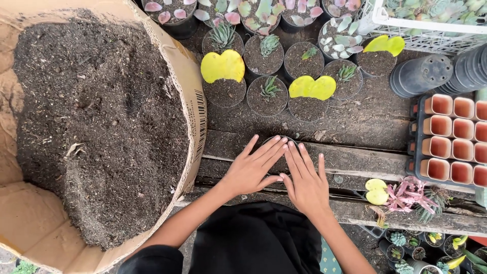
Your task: The person is manually filling small plastic pots with soil from a large container and then planting succulent cuttings into each pot.
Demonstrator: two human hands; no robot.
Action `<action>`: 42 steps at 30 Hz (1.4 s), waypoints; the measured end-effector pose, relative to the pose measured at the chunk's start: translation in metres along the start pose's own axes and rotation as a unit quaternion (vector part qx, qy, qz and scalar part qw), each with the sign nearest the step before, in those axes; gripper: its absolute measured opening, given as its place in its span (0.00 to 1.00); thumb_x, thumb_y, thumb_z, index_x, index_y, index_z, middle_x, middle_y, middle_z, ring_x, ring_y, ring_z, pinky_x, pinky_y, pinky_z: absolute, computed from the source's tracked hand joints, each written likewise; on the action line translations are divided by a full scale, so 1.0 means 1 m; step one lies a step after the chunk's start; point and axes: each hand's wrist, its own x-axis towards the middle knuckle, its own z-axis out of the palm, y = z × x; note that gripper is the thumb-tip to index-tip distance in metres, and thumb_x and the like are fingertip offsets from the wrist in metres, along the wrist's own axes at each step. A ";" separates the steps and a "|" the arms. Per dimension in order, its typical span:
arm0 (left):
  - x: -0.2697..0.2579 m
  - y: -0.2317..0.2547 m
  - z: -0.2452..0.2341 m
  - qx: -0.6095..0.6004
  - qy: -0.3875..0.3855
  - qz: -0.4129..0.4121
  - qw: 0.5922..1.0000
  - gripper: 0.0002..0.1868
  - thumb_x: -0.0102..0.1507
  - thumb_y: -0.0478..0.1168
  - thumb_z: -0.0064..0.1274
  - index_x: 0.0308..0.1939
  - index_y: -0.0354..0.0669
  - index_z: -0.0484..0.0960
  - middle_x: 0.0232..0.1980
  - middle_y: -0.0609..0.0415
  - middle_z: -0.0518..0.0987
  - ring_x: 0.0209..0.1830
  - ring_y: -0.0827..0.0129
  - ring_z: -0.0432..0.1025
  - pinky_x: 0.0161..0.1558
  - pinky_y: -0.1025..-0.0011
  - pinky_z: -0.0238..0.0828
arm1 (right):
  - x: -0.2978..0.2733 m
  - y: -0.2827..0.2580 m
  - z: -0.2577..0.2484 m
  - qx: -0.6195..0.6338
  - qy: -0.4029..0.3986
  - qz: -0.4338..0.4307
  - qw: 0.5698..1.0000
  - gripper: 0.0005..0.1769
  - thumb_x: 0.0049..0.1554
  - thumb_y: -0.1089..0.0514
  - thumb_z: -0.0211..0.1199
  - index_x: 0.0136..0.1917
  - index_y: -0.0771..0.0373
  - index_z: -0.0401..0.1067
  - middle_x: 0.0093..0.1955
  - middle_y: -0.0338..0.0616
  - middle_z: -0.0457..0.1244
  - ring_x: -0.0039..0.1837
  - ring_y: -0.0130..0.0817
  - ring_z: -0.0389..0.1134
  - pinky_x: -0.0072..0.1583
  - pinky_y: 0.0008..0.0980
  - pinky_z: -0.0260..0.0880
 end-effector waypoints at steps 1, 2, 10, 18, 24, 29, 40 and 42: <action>0.000 0.000 0.000 0.002 0.001 0.001 1.000 0.44 0.76 0.67 0.32 0.87 0.43 0.54 0.90 0.50 0.54 0.91 0.65 0.46 0.86 0.47 0.25 | 0.000 0.001 0.000 0.000 0.002 0.000 1.000 0.36 0.71 0.37 0.45 0.87 0.50 0.56 0.92 0.32 0.47 0.91 0.34 0.41 0.87 0.54 0.22; -0.001 0.000 0.001 0.006 0.001 -0.002 1.000 0.43 0.76 0.67 0.31 0.87 0.43 0.53 0.90 0.51 0.54 0.91 0.65 0.45 0.86 0.46 0.25 | 0.001 0.002 0.000 0.013 0.000 -0.002 1.000 0.36 0.71 0.38 0.46 0.88 0.50 0.56 0.92 0.32 0.47 0.92 0.35 0.40 0.87 0.54 0.22; -0.040 0.006 0.019 0.023 0.117 0.024 0.993 0.31 0.75 0.47 0.51 0.82 0.49 0.67 0.84 0.55 0.67 0.85 0.65 0.60 0.84 0.49 0.44 | -0.019 0.002 0.005 0.060 0.054 -0.072 0.994 0.32 0.68 0.42 0.56 0.84 0.46 0.63 0.87 0.28 0.55 0.88 0.33 0.50 0.88 0.53 0.31; -0.033 -0.002 0.017 -0.019 0.213 0.063 0.975 0.12 0.74 0.37 0.55 0.61 0.48 0.86 0.69 0.56 0.84 0.73 0.65 0.75 0.78 0.53 0.62 | -0.013 0.011 0.021 0.096 0.189 -0.109 0.971 0.19 0.67 0.53 0.63 0.70 0.43 0.79 0.73 0.23 0.70 0.76 0.32 0.68 0.83 0.50 0.54; -0.028 -0.009 0.023 -0.018 0.243 0.078 0.967 0.12 0.74 0.36 0.55 0.60 0.47 0.87 0.67 0.56 0.85 0.72 0.65 0.76 0.77 0.54 0.64 | -0.004 0.014 0.018 0.075 0.196 -0.127 0.969 0.17 0.67 0.53 0.62 0.68 0.43 0.80 0.72 0.23 0.70 0.75 0.35 0.69 0.81 0.51 0.58; -0.023 -0.011 0.027 -0.035 0.241 0.061 0.968 0.13 0.75 0.35 0.52 0.61 0.45 0.86 0.70 0.55 0.83 0.74 0.65 0.75 0.79 0.55 0.61 | 0.005 0.016 0.017 0.087 0.215 -0.121 0.965 0.19 0.68 0.58 0.62 0.70 0.47 0.80 0.72 0.28 0.71 0.76 0.37 0.69 0.81 0.51 0.56; -0.019 0.005 0.017 -0.012 0.209 0.017 0.978 0.23 0.74 0.40 0.54 0.74 0.45 0.78 0.78 0.51 0.76 0.79 0.64 0.69 0.81 0.57 0.58 | 0.010 0.008 0.008 0.091 0.189 -0.121 0.970 0.24 0.63 0.62 0.67 0.72 0.52 0.78 0.73 0.35 0.70 0.75 0.37 0.70 0.80 0.49 0.59; -0.023 0.006 0.026 -0.009 0.194 0.004 0.981 0.18 0.74 0.34 0.52 0.68 0.42 0.80 0.77 0.48 0.77 0.79 0.62 0.70 0.81 0.54 0.56 | 0.011 0.009 0.012 0.098 0.195 -0.120 0.968 0.24 0.62 0.63 0.68 0.71 0.52 0.79 0.73 0.35 0.70 0.75 0.37 0.70 0.79 0.47 0.61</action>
